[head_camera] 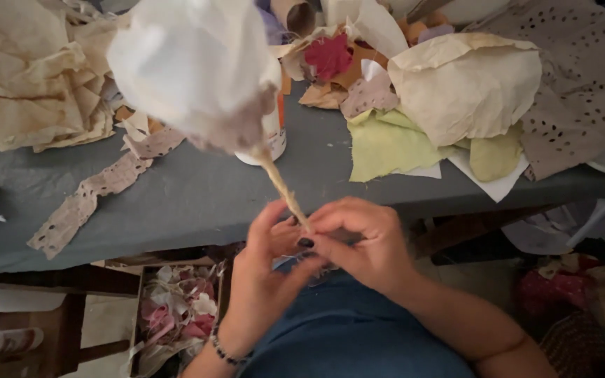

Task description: Assembling a decorative paper rose by gluing paper petals and a stem wrap onto a wooden stick.

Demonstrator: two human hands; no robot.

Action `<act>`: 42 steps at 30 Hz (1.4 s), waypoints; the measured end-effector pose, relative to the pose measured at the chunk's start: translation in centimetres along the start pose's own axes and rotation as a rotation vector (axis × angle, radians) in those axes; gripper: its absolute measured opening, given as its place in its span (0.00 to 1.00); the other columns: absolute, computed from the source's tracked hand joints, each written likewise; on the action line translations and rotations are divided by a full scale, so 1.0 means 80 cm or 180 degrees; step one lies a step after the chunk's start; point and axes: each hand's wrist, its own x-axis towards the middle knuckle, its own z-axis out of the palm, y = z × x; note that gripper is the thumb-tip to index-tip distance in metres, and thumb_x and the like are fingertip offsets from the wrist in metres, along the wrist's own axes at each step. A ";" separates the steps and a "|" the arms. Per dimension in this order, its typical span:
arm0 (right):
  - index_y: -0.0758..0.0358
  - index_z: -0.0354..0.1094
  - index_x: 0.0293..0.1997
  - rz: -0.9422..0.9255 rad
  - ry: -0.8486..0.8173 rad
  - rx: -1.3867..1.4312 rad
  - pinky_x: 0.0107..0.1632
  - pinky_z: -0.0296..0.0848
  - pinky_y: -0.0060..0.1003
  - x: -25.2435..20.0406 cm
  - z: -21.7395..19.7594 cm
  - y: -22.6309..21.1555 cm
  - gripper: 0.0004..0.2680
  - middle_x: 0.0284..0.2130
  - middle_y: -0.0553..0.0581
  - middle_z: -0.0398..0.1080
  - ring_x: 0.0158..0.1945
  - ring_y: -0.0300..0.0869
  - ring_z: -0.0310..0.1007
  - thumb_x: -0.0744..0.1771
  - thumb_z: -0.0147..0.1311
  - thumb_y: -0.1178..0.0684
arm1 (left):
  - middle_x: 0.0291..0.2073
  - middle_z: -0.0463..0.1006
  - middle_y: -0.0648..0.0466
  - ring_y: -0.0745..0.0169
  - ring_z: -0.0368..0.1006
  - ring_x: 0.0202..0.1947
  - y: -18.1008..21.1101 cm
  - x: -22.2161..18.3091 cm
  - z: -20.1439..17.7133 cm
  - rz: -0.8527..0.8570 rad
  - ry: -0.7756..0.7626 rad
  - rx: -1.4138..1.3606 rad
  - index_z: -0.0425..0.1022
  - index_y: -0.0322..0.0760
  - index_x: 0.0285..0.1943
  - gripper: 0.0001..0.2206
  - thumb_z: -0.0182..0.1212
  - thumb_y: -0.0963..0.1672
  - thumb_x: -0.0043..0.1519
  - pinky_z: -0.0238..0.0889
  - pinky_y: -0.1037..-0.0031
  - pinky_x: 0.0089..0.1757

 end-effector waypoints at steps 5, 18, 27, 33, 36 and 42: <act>0.63 0.74 0.30 -0.0638 0.0401 -0.1004 0.44 0.76 0.36 0.001 -0.001 -0.005 0.04 0.31 0.55 0.78 0.37 0.43 0.79 0.64 0.65 0.57 | 0.52 0.84 0.53 0.67 0.82 0.50 0.038 0.013 -0.028 0.0407 0.0309 0.0619 0.76 0.37 0.61 0.23 0.70 0.48 0.58 0.73 0.77 0.51; 0.66 0.72 0.37 0.1259 -0.1279 0.2046 0.46 0.76 0.36 -0.038 0.001 0.062 0.11 0.31 0.57 0.76 0.38 0.42 0.77 0.70 0.54 0.47 | 0.37 0.86 0.44 0.55 0.83 0.42 0.002 0.032 -0.030 -0.0649 -0.0059 -0.2089 0.83 0.31 0.36 0.03 0.70 0.36 0.55 0.80 0.69 0.45; 0.75 0.75 0.40 0.1818 -0.2133 0.3182 0.52 0.76 0.44 -0.047 -0.023 0.069 0.16 0.39 0.69 0.77 0.43 0.53 0.79 0.72 0.46 0.47 | 0.38 0.86 0.43 0.60 0.82 0.35 0.003 0.036 -0.038 -0.0941 -0.0501 -0.2773 0.84 0.25 0.42 0.05 0.66 0.35 0.60 0.79 0.73 0.38; 0.65 0.71 0.57 -0.0765 -0.0167 -0.1862 0.63 0.73 0.41 -0.030 -0.021 0.003 0.22 0.55 0.61 0.75 0.58 0.48 0.77 0.64 0.62 0.39 | 0.46 0.85 0.42 0.54 0.75 0.61 0.019 0.042 -0.034 -0.0386 -0.0183 -0.2002 0.84 0.35 0.39 0.04 0.67 0.37 0.58 0.74 0.67 0.57; 0.66 0.71 0.54 -0.1449 0.0229 -0.2396 0.53 0.80 0.39 -0.019 -0.004 -0.008 0.21 0.48 0.58 0.78 0.48 0.44 0.81 0.63 0.74 0.44 | 0.55 0.81 0.49 0.60 0.70 0.65 0.014 0.036 -0.022 -0.0059 -0.0005 -0.1408 0.84 0.45 0.41 0.04 0.68 0.41 0.60 0.67 0.67 0.61; 0.56 0.77 0.43 -0.0341 -0.0311 -0.1685 0.43 0.75 0.37 -0.016 -0.005 0.015 0.06 0.40 0.50 0.80 0.41 0.44 0.80 0.67 0.59 0.50 | 0.63 0.72 0.54 0.52 0.59 0.73 -0.007 0.028 -0.024 0.0518 -0.0313 -0.1122 0.81 0.49 0.50 0.07 0.63 0.41 0.66 0.54 0.57 0.71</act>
